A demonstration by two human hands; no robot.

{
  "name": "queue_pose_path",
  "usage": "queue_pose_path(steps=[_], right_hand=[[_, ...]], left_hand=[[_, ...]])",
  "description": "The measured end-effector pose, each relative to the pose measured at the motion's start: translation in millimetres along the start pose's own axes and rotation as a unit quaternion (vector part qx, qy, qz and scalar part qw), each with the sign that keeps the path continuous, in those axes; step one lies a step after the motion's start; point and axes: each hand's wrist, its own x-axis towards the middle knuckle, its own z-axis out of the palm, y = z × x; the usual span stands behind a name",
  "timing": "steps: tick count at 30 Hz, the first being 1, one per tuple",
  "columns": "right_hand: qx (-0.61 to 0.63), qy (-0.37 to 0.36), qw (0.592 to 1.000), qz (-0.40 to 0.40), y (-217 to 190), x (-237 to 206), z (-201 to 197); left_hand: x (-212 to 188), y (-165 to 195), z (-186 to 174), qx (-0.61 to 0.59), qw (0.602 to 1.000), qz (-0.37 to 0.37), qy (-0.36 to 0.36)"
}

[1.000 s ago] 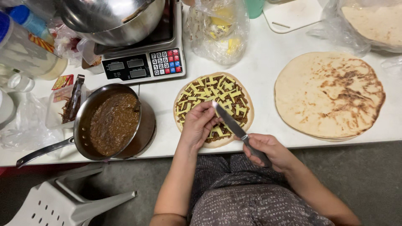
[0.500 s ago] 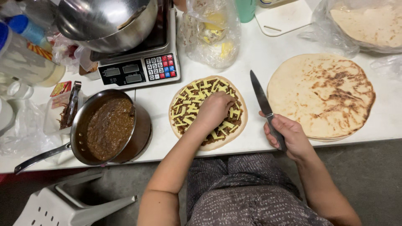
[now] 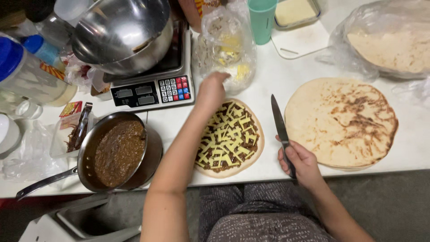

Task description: The person cuts small pieces of cheese with a knife and places them over a flatbread base already covered with a brown sauce. The person then wraps a stack of flatbreads in plastic wrap.

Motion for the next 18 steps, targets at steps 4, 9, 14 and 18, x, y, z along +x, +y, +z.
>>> queue_pose_path(steps=[4, 9, 14, 18], right_hand=[[0.023, -0.01, 0.999, -0.029, 3.7, -0.3, -2.4], [0.019, -0.005, 0.999, -0.04, 4.4, 1.7, -1.9], [0.018, -0.002, 0.999, -0.042, 1.6, 4.6, -2.0], [0.017, 0.001, 0.999, -0.05, -0.3, 3.9, -0.9]], left_hand=[[44.2, -26.4, 11.7, 0.057, 0.997, 0.013, 0.04], [73.3, -19.5, 33.1, 0.07, 0.997, 0.014, -0.037], [81.6, 1.5, 52.8, 0.082, 0.991, -0.042, -0.1], [82.0, 9.4, 63.7, 0.087, 0.989, -0.05, -0.107]])
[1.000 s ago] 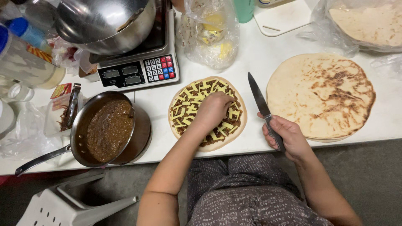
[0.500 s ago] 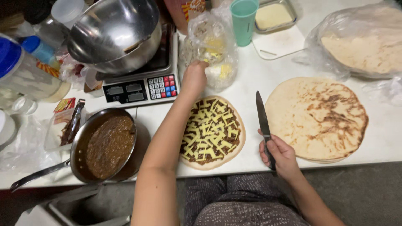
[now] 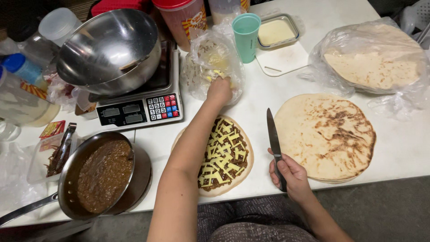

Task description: The person cuts small pieces of cheese with a knife and places them over a flatbread base already covered with a brown sauce. The person then wraps a stack of flatbreads in plastic wrap.

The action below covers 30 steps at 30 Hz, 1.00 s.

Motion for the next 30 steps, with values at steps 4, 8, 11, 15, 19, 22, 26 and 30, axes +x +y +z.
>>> queue_pose_path(steps=[4, 8, 11, 15, 19, 22, 26, 30], right_hand=[[-0.006, -0.003, 1.0, -0.006, -3.2, -0.4, 1.1], [-0.004, 0.004, 1.0, 0.0, -4.3, 0.4, 2.5], [0.001, 0.003, 1.0, -0.003, -3.7, 0.2, 0.9], [0.004, 0.0, 1.0, -0.007, -0.9, -0.7, -0.6], [-0.008, 0.009, 1.0, 0.005, 0.4, -0.8, -1.1], [-0.09, 0.0, 0.996, 0.008, 1.5, 0.5, 6.3], [-0.254, 0.023, 0.966, 0.03, 1.9, -1.1, 37.9], [-0.402, -0.011, 0.915, -0.035, -13.4, -10.1, 73.9]], left_hand=[[1.2, -3.2, 5.5, 0.017, 1.0, -0.019, -0.013], [0.9, -13.4, 3.9, -0.082, 0.995, -0.046, 0.029], [-3.3, -19.5, -1.3, -0.27, 0.954, -0.125, 0.051], [-31.1, -34.7, -13.3, -0.612, 0.76, -0.218, -0.002], [-89.0, -30.1, -28.2, -0.742, 0.641, -0.197, -0.025], [-134.4, -14.4, -37.1, -0.717, 0.655, -0.24, -0.002], [-183.2, 5.0, -40.5, -0.764, 0.601, -0.233, 0.016], [-216.8, 16.6, -30.9, -0.805, 0.555, -0.198, 0.065]])
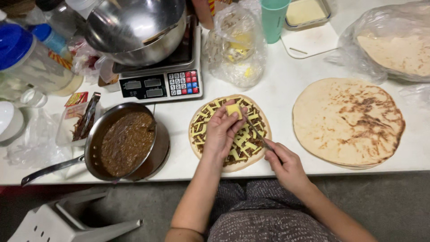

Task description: The person cuts small pieces of cheese with a knife and places them over a flatbread base already covered with a brown sauce. The person then wraps a stack of flatbreads in plastic wrap.

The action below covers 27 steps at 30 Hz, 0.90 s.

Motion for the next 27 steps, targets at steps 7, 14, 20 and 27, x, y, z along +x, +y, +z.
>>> queue_pose_path(steps=[7, 14, 20, 27], right_hand=[[-0.057, 0.033, 0.99, -0.124, -40.9, -4.5, 5.7], [-0.086, 0.033, 0.991, -0.096, -45.9, -11.0, 4.8], [-0.092, 0.032, 0.991, -0.095, -45.2, -11.7, 4.7], [-0.098, 0.033, 0.991, -0.08, -39.3, -7.9, 1.6]], left_hand=[[-14.1, -16.5, -7.3, -0.106, 0.991, 0.081, -0.002], [-22.3, -15.0, -2.0, -0.078, 0.992, 0.099, 0.007], [-24.7, -14.4, 0.0, -0.063, 0.992, 0.107, 0.007], [-22.7, -18.4, -0.5, -0.046, 0.993, 0.108, -0.017]])
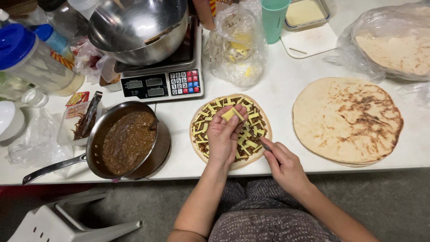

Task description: The person cuts small pieces of cheese with a knife and places them over a flatbread base already covered with a brown sauce. The person then wraps a stack of flatbreads in plastic wrap.

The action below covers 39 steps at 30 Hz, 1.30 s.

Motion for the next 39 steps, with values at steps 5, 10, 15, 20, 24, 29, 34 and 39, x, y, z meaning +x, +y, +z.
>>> queue_pose_path(steps=[5, 10, 15, 20, 24, 29, 34, 39], right_hand=[[0.0, 0.007, 1.0, 0.006, 7.4, 7.7, 0.5], [-0.027, 0.025, 0.999, 0.002, 17.5, 12.7, 0.4], [-0.11, 0.053, 0.992, 0.011, 31.8, 17.9, -8.5], [-0.046, 0.07, 0.996, -0.015, 39.6, 7.8, -23.2], [0.002, 0.028, 0.998, 0.06, 43.9, -3.1, -25.7], [0.083, 0.016, 0.993, 0.081, 65.4, -16.6, -21.6], [0.304, -0.08, 0.927, 0.202, 90.4, -21.2, -15.7], [0.421, -0.234, 0.853, 0.203, 84.1, -22.8, -8.9]], left_hand=[[5.1, -2.6, 3.7, 0.004, 1.0, -0.013, -0.007], [9.9, -0.7, 15.5, -0.002, 1.0, -0.027, -0.014], [43.1, 0.8, 23.8, 0.116, 0.988, -0.096, 0.014], [140.9, -4.8, 13.4, 0.141, 0.982, -0.123, 0.022], [201.7, -15.8, 15.0, 0.224, 0.963, -0.145, 0.041], [194.9, -15.9, 23.1, 0.318, 0.938, -0.136, 0.012], [111.2, 7.0, 21.9, 0.247, 0.952, -0.129, -0.13], [26.0, 34.8, -8.7, 0.111, 0.965, -0.159, -0.176]])
